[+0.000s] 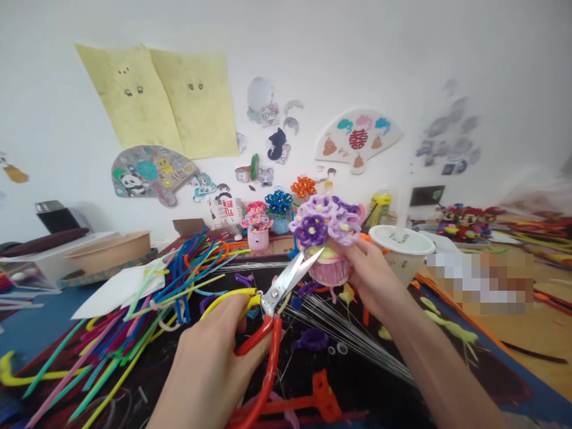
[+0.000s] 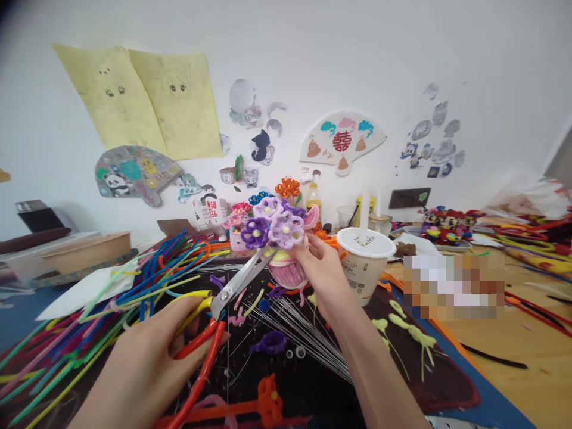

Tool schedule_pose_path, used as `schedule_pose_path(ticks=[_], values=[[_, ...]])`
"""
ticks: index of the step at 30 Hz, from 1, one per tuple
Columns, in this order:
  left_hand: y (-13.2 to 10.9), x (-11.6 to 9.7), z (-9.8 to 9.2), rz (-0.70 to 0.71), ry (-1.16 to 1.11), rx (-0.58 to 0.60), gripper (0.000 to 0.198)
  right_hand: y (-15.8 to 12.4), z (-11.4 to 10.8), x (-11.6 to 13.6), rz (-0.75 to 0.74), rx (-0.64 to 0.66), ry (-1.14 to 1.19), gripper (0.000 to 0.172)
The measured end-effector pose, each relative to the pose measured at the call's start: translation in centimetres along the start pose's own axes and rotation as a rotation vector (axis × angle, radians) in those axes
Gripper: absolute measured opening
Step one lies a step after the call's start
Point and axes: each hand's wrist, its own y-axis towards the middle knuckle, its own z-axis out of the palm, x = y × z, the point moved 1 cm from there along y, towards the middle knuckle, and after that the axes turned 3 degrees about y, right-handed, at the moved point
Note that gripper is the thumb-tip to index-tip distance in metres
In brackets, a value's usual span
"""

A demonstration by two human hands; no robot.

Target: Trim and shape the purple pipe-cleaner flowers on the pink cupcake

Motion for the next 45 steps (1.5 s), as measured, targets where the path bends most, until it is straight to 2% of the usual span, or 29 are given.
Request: schedule_pose_path(ticks=[5, 11, 16, 24, 31, 35, 39, 45], values=[[-0.1, 0.1, 0.1, 0.015, 0.041, 0.016, 0.025, 0.1, -0.3, -0.3, -0.031, 0.047, -0.027, 0.051], [0.0, 0.1, -0.1, -0.045, 0.105, 0.092, 0.022, 0.1, -0.4, -0.5, -0.051, 0.087, -0.058, 0.047], [-0.1, 0.4, -0.5, -0.049, 0.127, 0.14, 0.019, 0.2, -0.8, -0.5, -0.042, 0.111, -0.119, 0.055], [0.2, -0.3, -1.5, -0.072, 0.233, 0.227, 0.019, -0.1, -0.7, -0.1, -0.04, 0.108, -0.121, 0.056], [-0.1, 0.6, -1.9, 0.026, 0.263, 0.135, 0.017, 0.2, -1.0, -0.4, -0.052, 0.117, -0.176, 0.024], [-0.2, 0.8, -1.8, 0.069, 0.236, 0.073, 0.018, 0.3, -1.2, -0.3, -0.039, 0.125, -0.205, 0.023], [-0.2, 0.8, -1.8, 0.043, 0.233, 0.128, 0.018, 0.4, -1.3, -0.2, -0.027, 0.117, -0.219, 0.026], [-0.1, 0.5, -1.9, -0.025, 0.239, 0.244, 0.019, 0.1, -1.0, -0.2, -0.033, 0.113, -0.217, 0.022]])
